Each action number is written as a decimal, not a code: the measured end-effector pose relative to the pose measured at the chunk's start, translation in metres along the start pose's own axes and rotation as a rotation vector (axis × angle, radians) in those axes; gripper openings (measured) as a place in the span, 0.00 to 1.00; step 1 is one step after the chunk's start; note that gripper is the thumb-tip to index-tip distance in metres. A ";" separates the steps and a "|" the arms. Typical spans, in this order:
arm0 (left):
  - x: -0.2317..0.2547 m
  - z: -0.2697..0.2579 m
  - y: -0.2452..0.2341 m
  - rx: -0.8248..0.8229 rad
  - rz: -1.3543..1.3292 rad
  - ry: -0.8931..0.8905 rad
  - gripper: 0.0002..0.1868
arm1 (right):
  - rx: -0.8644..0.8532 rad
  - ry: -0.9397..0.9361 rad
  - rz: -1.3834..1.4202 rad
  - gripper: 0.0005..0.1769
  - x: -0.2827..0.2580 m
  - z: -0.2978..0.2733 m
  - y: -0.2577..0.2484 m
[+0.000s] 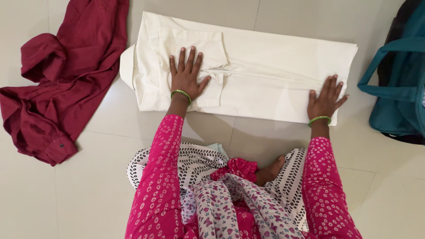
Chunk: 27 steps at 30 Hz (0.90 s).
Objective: The person folds a white shirt on the floor and then places it into a blue bag.
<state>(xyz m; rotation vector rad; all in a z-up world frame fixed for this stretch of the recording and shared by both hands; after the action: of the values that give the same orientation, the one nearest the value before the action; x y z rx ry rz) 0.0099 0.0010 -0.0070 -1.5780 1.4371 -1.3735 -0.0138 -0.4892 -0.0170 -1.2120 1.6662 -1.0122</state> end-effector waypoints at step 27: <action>0.020 0.028 -0.008 -0.047 0.068 -0.088 0.43 | -0.074 0.168 -0.006 0.48 0.018 -0.043 0.020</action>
<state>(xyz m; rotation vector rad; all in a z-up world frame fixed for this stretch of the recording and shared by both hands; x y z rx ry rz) 0.0364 -0.0217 -0.0021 -1.5847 1.4660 -1.2243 -0.0633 -0.4964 -0.0233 -1.2087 1.8453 -1.0900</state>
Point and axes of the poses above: each hand's wrist, its own z-axis towards the middle knuckle, its own y-axis out of the palm, x = y × z, the point moved 1 cm from there along z, towards the middle knuckle, and after that the axes turned 14 degrees about -x, right-handed, at the moved point
